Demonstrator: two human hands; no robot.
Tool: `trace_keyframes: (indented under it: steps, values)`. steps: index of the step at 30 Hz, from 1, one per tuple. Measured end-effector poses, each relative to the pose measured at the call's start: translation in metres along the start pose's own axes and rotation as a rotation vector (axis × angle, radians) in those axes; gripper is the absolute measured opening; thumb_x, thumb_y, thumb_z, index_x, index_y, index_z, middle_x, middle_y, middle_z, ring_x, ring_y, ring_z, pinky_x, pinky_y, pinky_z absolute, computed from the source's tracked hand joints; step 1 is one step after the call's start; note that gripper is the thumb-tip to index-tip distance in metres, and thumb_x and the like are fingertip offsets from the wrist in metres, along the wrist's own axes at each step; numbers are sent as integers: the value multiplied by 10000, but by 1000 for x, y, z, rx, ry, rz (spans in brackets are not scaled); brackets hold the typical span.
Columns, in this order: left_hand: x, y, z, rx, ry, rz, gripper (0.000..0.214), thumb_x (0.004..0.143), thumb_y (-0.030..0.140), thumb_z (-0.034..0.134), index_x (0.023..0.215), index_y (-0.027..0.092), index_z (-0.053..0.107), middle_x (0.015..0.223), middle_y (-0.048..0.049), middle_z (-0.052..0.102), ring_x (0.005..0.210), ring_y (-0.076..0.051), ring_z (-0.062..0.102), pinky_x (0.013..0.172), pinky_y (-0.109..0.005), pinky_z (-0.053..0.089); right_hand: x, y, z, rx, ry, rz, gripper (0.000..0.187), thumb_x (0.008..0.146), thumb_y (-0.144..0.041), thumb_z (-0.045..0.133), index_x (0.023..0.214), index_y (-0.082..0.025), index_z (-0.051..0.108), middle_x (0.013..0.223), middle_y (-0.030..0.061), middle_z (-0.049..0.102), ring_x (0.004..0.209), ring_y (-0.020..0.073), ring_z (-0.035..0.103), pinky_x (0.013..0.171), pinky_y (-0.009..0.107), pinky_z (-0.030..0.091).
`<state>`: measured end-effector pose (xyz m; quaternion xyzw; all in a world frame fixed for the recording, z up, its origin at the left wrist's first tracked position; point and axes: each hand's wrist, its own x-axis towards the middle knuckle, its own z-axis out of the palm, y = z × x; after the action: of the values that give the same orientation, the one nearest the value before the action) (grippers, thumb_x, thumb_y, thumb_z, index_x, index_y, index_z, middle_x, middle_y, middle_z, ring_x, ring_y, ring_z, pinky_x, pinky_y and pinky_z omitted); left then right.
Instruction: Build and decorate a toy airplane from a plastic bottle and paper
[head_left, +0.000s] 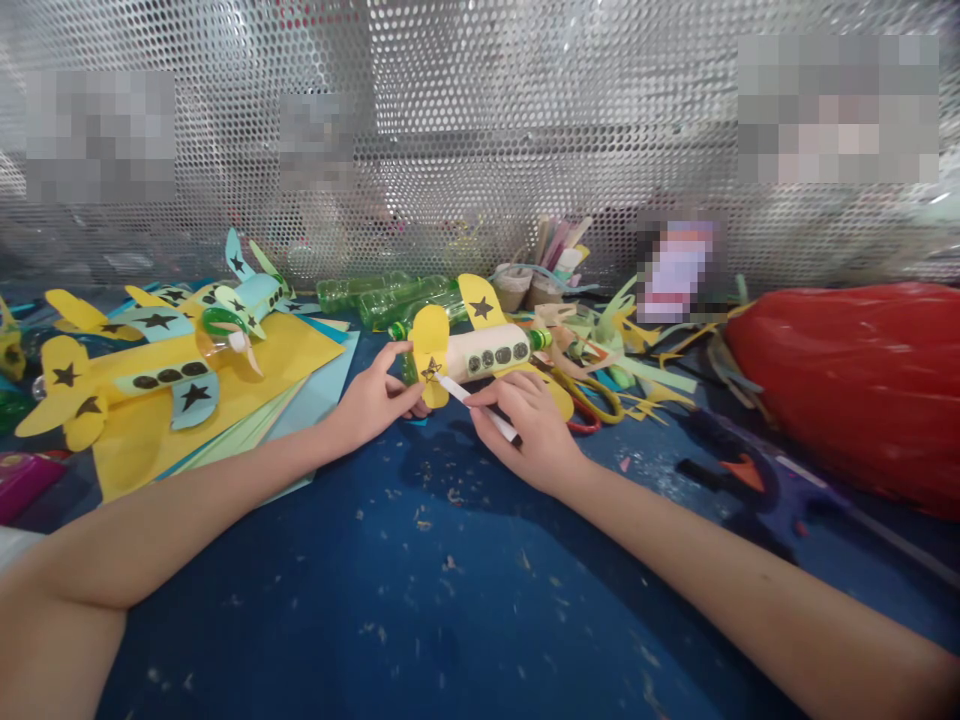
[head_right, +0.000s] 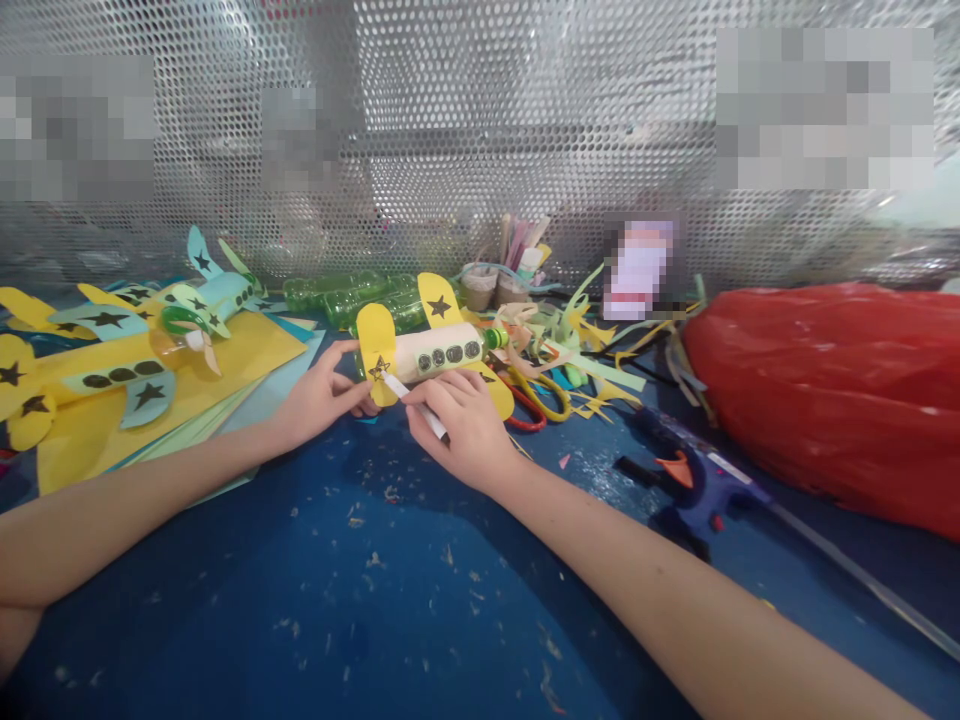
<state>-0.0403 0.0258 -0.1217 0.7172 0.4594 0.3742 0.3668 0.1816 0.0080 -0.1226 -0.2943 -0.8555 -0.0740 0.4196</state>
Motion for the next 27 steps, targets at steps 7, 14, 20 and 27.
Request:
trace_keyframes:
  steps: [7,14,20,27]
  values:
    - [0,1,0,-9,2,-3,538,888,285,565,1358,156,338,743,-46,738,668,-179,713,644,-287,569,0,-1,0,6,-14,6,69,899,-189,503,859,-215,553,745,14,666,746,184,591,710,335,397]
    - [0,-1,0,-6,-5,-6,534,892,289,567,1357,169,333,746,-40,739,673,-175,713,642,-278,570,0,0,0,7,-13,11,75,901,-190,501,860,-216,559,752,14,674,760,187,597,718,335,397]
    - [0,1,0,-5,-6,-6,528,894,288,562,1355,168,333,746,-40,739,676,-175,713,649,-279,566,1,-1,0,8,-12,15,75,893,-185,508,867,-219,570,750,13,675,772,197,610,734,352,402]
    - [-1,1,0,-3,-4,-4,534,892,286,558,1360,171,329,736,-31,738,674,-178,714,650,-280,566,1,-1,-1,-5,-1,26,67,890,-183,513,858,-222,558,762,14,679,759,192,604,728,347,401]
